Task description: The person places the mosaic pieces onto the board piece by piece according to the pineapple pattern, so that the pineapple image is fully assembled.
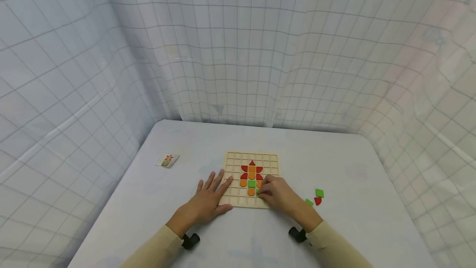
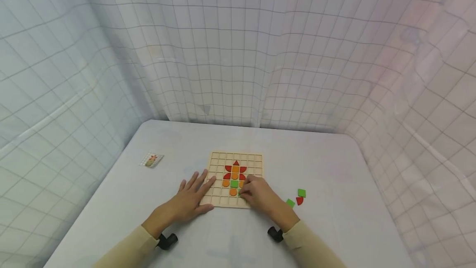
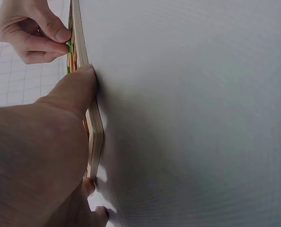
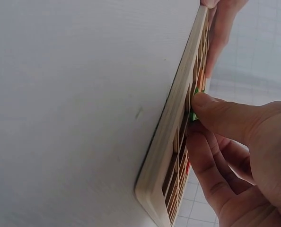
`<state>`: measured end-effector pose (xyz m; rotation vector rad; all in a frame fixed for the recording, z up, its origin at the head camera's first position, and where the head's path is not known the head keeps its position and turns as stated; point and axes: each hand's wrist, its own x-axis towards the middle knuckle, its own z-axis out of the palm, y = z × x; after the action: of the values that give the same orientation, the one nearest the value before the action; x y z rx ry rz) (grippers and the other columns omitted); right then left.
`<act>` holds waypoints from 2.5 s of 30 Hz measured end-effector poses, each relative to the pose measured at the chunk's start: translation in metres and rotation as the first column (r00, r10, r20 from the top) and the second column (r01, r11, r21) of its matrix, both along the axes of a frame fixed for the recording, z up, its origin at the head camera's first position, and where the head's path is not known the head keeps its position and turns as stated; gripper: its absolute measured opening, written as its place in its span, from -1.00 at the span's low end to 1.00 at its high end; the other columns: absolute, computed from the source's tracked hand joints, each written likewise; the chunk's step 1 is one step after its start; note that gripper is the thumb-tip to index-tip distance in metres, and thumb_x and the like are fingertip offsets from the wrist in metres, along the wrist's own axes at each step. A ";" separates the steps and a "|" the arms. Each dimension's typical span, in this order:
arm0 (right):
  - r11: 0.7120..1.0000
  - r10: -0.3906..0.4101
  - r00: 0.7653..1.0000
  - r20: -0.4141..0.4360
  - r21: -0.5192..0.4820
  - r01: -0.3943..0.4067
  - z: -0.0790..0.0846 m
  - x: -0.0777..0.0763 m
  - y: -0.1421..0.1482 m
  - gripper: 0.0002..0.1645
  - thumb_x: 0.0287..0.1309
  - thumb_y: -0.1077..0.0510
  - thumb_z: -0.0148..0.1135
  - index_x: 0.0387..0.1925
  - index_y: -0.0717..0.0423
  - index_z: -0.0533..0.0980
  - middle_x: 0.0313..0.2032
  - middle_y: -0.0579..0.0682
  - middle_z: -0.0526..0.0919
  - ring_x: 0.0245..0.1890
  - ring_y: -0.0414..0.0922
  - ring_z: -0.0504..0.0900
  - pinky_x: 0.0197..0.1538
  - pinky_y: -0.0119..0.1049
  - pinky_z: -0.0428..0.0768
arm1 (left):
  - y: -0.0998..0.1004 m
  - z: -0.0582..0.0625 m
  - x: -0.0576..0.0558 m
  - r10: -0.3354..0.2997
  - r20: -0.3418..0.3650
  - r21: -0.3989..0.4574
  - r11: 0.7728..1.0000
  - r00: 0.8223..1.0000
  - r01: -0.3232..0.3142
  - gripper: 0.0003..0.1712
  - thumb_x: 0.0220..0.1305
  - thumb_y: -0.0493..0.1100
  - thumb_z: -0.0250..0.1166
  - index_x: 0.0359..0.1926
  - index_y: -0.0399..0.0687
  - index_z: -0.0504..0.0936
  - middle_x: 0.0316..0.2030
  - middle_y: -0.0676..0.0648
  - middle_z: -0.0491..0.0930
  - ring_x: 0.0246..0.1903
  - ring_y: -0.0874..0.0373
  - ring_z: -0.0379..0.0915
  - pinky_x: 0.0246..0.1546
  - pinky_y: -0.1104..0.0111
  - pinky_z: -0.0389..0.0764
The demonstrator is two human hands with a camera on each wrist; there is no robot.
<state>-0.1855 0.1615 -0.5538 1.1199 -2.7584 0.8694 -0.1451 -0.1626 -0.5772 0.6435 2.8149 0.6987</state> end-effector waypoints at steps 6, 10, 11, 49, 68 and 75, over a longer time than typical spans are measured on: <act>1.000 -0.008 1.000 0.008 0.005 0.008 0.002 -0.001 0.004 -0.93 0.35 0.25 0.71 -0.15 0.09 0.95 -0.17 -0.05 0.84 -0.18 -0.22 0.74 -0.05 -0.38 0.82 | 0.007 0.009 0.000 0.024 0.047 -0.044 0.999 0.999 -0.022 0.12 0.64 0.43 0.36 0.92 0.17 0.10 0.94 -0.26 -0.15 0.91 -0.48 -0.26 0.74 -0.63 -0.07; 0.998 -0.055 0.998 0.013 0.005 0.055 0.006 0.003 0.010 -0.93 0.35 0.22 0.72 -0.15 0.07 0.96 -0.16 -0.07 0.84 -0.19 -0.25 0.71 -0.07 -0.41 0.81 | 0.009 0.009 0.000 0.022 0.064 -0.040 0.999 0.998 -0.020 0.14 0.61 0.40 0.39 0.93 0.18 0.08 0.95 -0.24 -0.19 0.92 -0.45 -0.33 0.76 -0.62 -0.14; 0.997 -0.071 0.997 0.017 0.003 0.071 0.007 0.004 0.012 -0.93 0.35 0.23 0.72 -0.16 0.07 0.95 -0.17 -0.07 0.83 -0.19 -0.26 0.71 -0.08 -0.41 0.81 | 0.009 0.005 -0.001 0.020 0.060 -0.030 0.999 0.998 -0.019 0.15 0.60 0.41 0.39 0.93 0.20 0.08 0.95 -0.24 -0.19 0.92 -0.45 -0.34 0.76 -0.62 -0.15; 0.961 -0.272 0.958 0.092 0.072 0.266 0.008 0.026 0.138 -0.68 0.21 0.21 0.81 -0.02 0.15 0.89 -0.17 -0.08 0.78 -0.31 -0.36 0.61 -0.22 -0.44 0.69 | 0.004 0.011 0.003 0.006 0.042 -0.030 1.000 0.999 -0.005 0.11 0.67 0.46 0.30 0.94 0.23 0.03 0.95 -0.24 -0.20 0.90 -0.50 -0.28 0.70 -0.69 -0.09; 0.976 -0.210 0.968 0.138 0.083 0.200 0.009 0.022 0.128 -0.79 0.29 0.30 0.71 -0.06 0.10 0.88 -0.18 -0.16 0.80 -0.27 -0.41 0.55 -0.19 -0.43 0.65 | 0.010 0.037 0.008 0.047 0.084 -0.122 0.992 0.995 -0.036 0.11 0.67 0.36 0.37 0.93 0.09 0.09 0.94 -0.27 -0.17 0.91 -0.45 -0.26 0.77 -0.59 -0.04; 0.980 -0.198 0.978 0.064 0.029 0.196 0.008 0.020 0.117 -0.75 0.30 0.33 0.70 -0.03 0.08 0.87 -0.10 -0.13 0.83 -0.22 -0.34 0.74 -0.15 -0.40 0.78 | 0.003 0.019 0.004 0.015 0.039 -0.036 0.999 0.999 -0.013 0.11 0.67 0.41 0.34 0.93 0.17 0.06 0.94 -0.27 -0.19 0.90 -0.51 -0.29 0.70 -0.69 -0.10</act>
<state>-0.1660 0.2781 -0.5458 0.8153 -2.8765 0.8676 -0.1409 -0.1596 -0.5586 0.5985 2.7922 0.6547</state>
